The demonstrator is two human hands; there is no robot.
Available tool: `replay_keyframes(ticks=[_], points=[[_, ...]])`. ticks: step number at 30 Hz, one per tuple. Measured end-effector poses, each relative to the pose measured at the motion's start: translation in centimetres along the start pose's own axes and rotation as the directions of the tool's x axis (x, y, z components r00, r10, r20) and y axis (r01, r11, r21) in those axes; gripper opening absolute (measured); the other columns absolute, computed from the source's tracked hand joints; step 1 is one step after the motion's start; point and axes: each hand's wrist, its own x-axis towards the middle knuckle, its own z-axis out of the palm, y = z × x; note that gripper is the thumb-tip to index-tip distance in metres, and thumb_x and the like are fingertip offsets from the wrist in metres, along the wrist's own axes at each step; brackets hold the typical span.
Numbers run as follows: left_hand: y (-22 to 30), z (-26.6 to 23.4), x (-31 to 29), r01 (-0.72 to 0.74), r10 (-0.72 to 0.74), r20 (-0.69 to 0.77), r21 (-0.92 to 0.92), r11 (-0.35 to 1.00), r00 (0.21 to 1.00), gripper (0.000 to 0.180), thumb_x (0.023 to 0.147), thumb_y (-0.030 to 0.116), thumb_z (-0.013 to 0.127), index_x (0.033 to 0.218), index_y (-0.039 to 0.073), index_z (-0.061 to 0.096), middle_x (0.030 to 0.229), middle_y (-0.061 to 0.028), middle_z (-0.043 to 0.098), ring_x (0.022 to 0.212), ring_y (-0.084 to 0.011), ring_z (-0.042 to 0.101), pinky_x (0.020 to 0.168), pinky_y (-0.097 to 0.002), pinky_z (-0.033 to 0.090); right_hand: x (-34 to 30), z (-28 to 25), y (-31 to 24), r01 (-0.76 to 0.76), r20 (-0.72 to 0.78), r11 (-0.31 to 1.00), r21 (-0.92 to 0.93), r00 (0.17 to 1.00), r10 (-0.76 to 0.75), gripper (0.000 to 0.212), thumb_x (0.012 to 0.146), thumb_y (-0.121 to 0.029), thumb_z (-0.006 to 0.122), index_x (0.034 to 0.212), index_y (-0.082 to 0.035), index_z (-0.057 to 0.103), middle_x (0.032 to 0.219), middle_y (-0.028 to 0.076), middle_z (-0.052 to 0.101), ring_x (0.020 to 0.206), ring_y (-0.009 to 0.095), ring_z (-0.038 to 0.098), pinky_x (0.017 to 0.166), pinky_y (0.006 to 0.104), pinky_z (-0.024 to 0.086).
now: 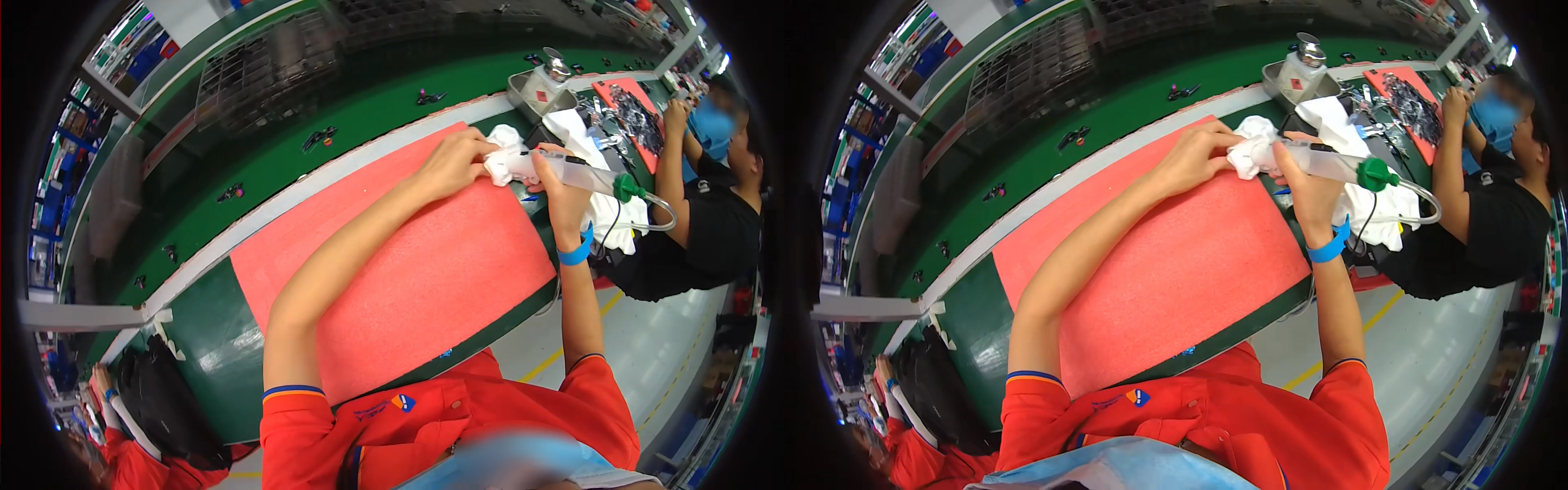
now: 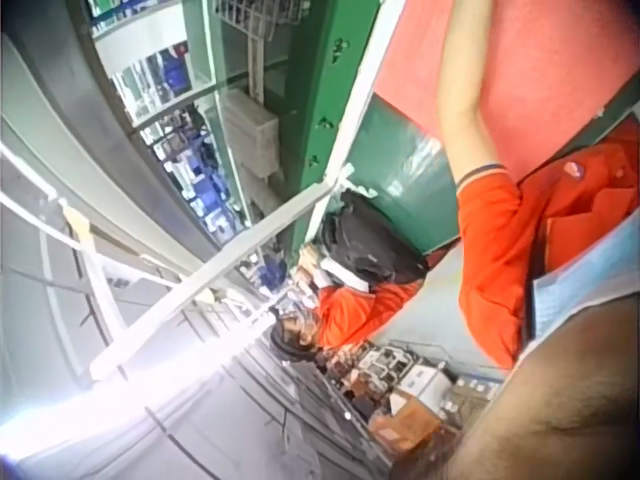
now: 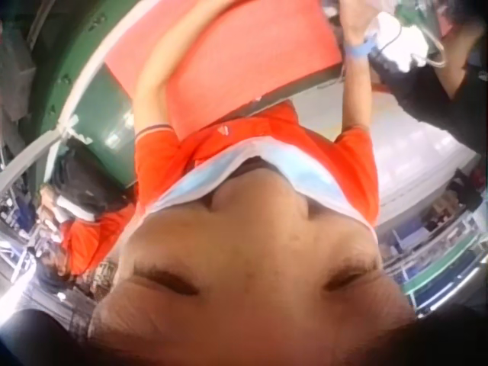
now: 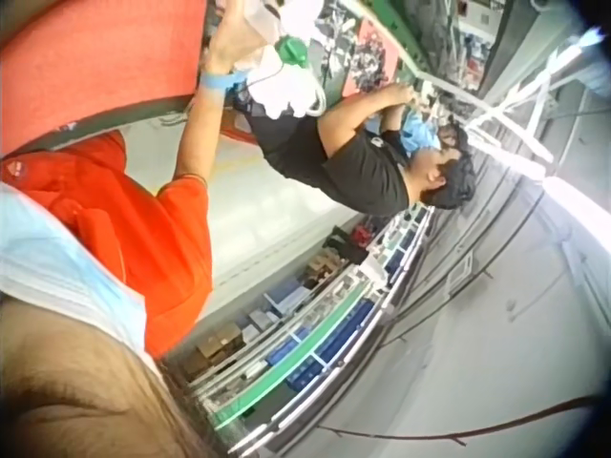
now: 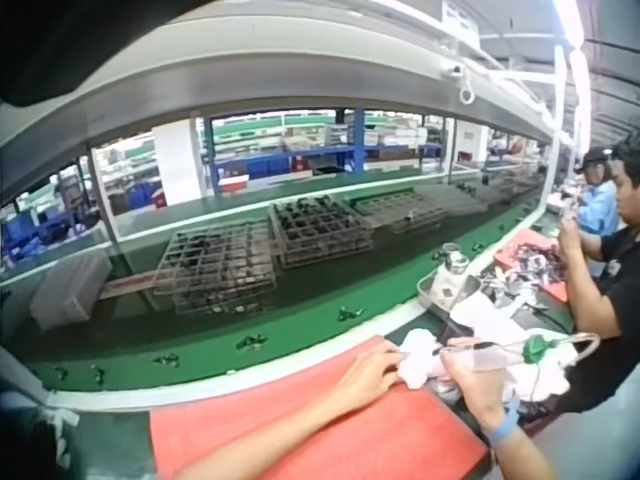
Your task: The person assembles small components by picking them from the conveyor belt, connecting small parts by hand, applying adhesive using a dispensing syringe, and placing the assembled pieces back onto the conveyor belt.
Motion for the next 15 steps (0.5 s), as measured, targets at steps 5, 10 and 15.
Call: replay_keyframes(ticks=[5,10,15], points=[[-0.6,2.1,-0.3,-0.146,0.141,-0.129,-0.030,0.989,0.982,0.011,0.062,-0.003,0.054,0.071,0.001,0.058,0.078,-0.0133,0.052,0.075,-0.0290,0.053,0.063,-0.0349,0.044,-0.4,0.3,0.9,0.011,-0.012,0.999,0.042,1.000,-0.010,0.024,0.077,-0.009,0.056,0.096,0.004,0.051,0.077,0.009,0.056,0.056,0.015,0.057,0.048,0.0213,0.047],[-0.8,2.7,-0.2,-0.185,0.189,-0.179,0.036,0.982,0.966,0.010,0.058,-0.004,0.055,0.067,0.000,0.057,0.076,-0.0119,0.052,0.075,-0.0279,0.053,0.063,-0.0342,0.044,-0.6,0.6,0.7,-0.010,0.012,0.999,0.047,1.000,0.009,0.026,0.078,-0.012,0.055,0.098,0.004,0.051,0.082,0.010,0.055,0.059,0.014,0.056,0.049,0.0221,0.048],[-0.7,2.7,-0.1,-0.237,0.251,-0.146,0.106,0.966,0.957,0.012,0.058,-0.008,0.051,0.067,-0.001,0.055,0.076,-0.0091,0.053,0.075,-0.0266,0.052,0.064,-0.0329,0.044,-0.9,0.1,0.1,-0.005,0.029,1.000,0.003,1.000,0.005,0.030,0.077,-0.015,0.055,0.100,0.005,0.051,0.082,0.011,0.056,0.058,0.015,0.057,0.048,0.0229,0.048]])
